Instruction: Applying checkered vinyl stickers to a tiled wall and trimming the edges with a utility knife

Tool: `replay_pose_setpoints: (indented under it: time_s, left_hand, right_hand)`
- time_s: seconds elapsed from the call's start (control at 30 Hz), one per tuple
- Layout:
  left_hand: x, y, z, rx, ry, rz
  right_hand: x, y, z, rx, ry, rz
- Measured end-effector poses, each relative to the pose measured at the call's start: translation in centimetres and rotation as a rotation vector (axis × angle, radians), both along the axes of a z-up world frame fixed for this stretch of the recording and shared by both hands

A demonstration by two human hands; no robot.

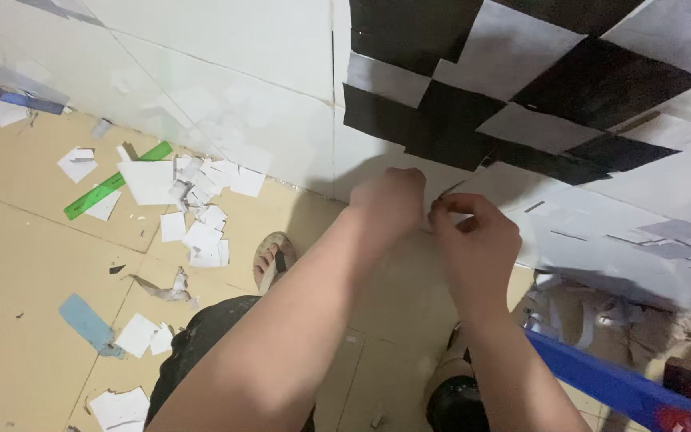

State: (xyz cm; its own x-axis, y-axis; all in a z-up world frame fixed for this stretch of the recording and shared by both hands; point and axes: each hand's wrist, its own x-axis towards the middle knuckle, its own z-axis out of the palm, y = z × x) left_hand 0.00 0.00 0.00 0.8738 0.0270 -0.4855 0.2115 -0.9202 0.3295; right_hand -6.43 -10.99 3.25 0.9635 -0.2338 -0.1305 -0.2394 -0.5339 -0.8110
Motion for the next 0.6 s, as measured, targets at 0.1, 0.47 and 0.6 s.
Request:
replay_pose_setpoints:
  time_s: [0.1,0.47,0.6]
  left_hand:
    - [0.3,0.8,-0.5,-0.054,-0.038,0.031]
    - [-0.5,2.3,2.4,-0.343,-0.089,0.074]
    - [-3.3,3.4,9.4,-0.443,0.038,0.103]
  right_hand:
    - [-0.2,0.3,-0.2,0.037,-0.014,0.053]
    - [-1.3,1.6,1.2,0.077,0.126,0.116]
    - [-1.1,1.1,1.9,0.106,0.145,0.213]
